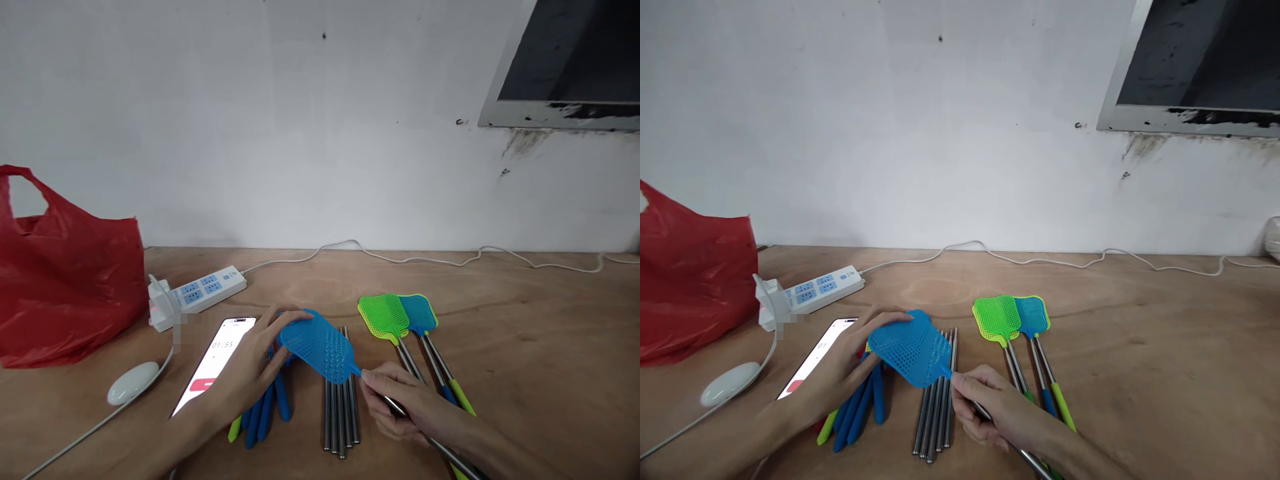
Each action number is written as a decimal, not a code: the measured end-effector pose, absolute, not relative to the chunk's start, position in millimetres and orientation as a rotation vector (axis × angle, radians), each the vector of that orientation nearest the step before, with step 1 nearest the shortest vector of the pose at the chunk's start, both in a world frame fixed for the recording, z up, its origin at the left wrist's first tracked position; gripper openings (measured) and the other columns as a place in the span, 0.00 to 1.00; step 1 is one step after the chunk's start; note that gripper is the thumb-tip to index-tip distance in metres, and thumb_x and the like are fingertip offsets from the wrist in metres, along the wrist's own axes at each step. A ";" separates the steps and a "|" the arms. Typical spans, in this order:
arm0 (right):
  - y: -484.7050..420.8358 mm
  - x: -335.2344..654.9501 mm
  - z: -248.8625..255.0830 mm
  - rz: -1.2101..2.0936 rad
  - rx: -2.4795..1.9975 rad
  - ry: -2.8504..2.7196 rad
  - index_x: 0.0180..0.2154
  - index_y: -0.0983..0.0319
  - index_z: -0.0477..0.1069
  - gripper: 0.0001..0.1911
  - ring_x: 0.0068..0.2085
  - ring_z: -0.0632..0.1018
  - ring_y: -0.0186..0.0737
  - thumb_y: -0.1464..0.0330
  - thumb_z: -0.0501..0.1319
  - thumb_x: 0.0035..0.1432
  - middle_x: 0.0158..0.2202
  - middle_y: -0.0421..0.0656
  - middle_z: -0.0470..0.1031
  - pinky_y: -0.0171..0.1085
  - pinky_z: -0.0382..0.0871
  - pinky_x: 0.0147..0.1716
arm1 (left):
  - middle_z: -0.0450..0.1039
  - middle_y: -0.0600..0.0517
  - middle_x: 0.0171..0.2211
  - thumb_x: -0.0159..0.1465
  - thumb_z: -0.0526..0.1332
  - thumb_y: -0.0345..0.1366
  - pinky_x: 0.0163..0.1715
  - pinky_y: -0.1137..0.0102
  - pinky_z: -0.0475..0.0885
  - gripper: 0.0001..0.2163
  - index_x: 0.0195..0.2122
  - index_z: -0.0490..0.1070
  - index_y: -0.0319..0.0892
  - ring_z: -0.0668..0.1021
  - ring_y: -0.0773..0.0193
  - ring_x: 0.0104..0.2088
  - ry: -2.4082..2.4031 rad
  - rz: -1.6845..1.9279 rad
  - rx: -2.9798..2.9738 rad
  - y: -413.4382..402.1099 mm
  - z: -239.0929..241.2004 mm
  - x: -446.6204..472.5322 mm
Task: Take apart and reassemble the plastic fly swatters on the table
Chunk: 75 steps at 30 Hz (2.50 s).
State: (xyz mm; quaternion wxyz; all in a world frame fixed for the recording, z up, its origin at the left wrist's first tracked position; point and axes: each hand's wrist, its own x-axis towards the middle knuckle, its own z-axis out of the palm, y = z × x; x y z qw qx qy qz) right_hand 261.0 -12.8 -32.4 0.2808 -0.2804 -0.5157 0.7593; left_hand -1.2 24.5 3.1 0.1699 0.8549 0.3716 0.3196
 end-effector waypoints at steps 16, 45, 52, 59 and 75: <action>-1.7 269.9 -41.6 1.603 -1.079 -1.485 0.19 0.58 0.57 0.30 0.12 0.50 0.26 0.43 0.54 0.60 0.10 0.29 0.51 0.32 0.41 0.12 | 0.69 0.55 0.23 0.70 0.48 0.53 0.18 0.74 0.66 0.21 0.36 0.70 0.41 0.73 0.64 0.21 1.419 0.989 1.996 46.1 9.6 -19.4; 3.6 263.7 -44.3 1.751 -1.061 -1.195 0.19 0.60 0.63 0.28 0.08 0.51 0.25 0.43 0.60 0.53 0.06 0.28 0.51 0.30 0.41 0.10 | 0.71 0.41 0.57 0.69 0.56 0.52 0.56 0.49 0.66 0.24 0.60 0.67 0.42 0.73 0.44 0.57 1.287 0.323 2.791 38.1 -12.7 -2.5; 3.9 265.9 -33.9 1.618 -1.067 -0.997 0.22 0.62 0.68 0.26 0.13 0.50 0.23 0.46 0.64 0.51 0.13 0.31 0.57 0.31 0.41 0.13 | 0.73 0.44 0.53 0.72 0.54 0.46 0.51 0.54 0.69 0.16 0.55 0.69 0.45 0.75 0.48 0.51 1.232 0.469 2.756 28.2 -8.4 3.5; 0.2 266.5 -33.2 1.443 -1.040 -0.870 0.43 0.60 0.70 0.24 0.17 0.54 0.27 0.50 0.68 0.53 0.16 0.30 0.62 0.30 0.45 0.15 | 0.74 0.48 0.47 0.72 0.53 0.35 0.50 0.58 0.67 0.09 0.50 0.70 0.45 0.74 0.53 0.48 1.018 0.544 2.781 19.4 -12.1 7.6; 3.4 263.5 -35.5 1.303 -1.041 -0.804 0.36 0.57 0.64 0.27 0.13 0.49 0.25 0.47 0.70 0.46 0.10 0.25 0.54 0.29 0.40 0.12 | 0.73 0.48 0.44 0.73 0.51 0.32 0.46 0.59 0.69 0.09 0.45 0.70 0.44 0.74 0.55 0.44 0.960 0.518 2.779 13.7 -19.1 9.8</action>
